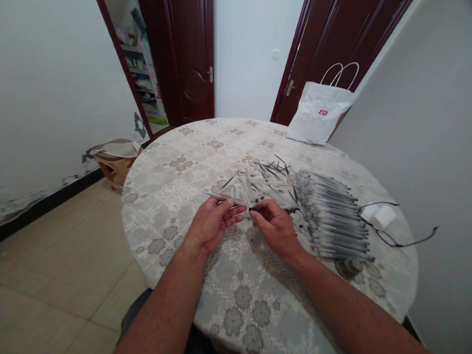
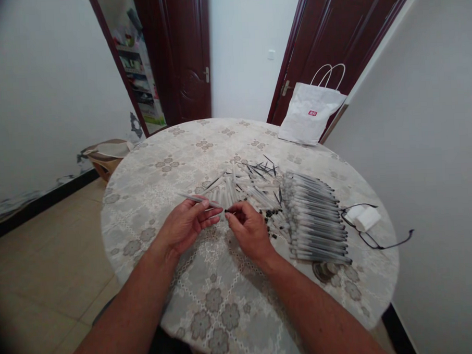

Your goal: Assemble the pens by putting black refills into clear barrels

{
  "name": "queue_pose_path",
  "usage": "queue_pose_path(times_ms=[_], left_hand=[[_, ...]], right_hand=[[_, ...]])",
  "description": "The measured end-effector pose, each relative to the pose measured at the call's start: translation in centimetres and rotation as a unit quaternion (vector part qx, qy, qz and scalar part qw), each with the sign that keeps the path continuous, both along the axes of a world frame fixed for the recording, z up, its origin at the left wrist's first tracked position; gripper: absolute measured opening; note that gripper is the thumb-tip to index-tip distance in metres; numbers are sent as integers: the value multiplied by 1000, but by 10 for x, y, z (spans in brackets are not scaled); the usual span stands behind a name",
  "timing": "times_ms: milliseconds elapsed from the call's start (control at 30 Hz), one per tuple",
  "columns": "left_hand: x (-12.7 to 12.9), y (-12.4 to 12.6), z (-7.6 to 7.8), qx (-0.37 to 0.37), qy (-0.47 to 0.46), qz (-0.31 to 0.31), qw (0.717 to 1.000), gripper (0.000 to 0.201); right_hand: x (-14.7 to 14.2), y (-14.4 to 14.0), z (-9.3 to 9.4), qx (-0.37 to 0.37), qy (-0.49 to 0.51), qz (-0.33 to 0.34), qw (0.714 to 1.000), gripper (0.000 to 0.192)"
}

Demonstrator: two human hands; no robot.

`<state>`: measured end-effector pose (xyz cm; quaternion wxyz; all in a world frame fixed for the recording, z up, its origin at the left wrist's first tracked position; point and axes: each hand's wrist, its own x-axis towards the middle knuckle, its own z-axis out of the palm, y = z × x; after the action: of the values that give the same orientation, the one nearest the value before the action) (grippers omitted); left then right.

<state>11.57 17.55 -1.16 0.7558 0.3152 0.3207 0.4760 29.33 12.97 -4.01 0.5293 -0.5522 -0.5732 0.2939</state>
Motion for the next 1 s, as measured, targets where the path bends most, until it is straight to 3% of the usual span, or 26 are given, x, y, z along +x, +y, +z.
queue_pose_path(times_ms=[100, 233, 1000], left_hand=[[1, -2, 1, 3, 3, -12, 1000, 26], [1, -4, 2, 6, 2, -18, 1000, 27], [1, -2, 0, 39, 44, -39, 997, 28]], right_hand=[[-2, 1, -1, -9, 66, 4, 998, 22], [-1, 1, 2, -17, 84, 8, 996, 20], [2, -5, 6, 26, 13, -7, 1000, 19]])
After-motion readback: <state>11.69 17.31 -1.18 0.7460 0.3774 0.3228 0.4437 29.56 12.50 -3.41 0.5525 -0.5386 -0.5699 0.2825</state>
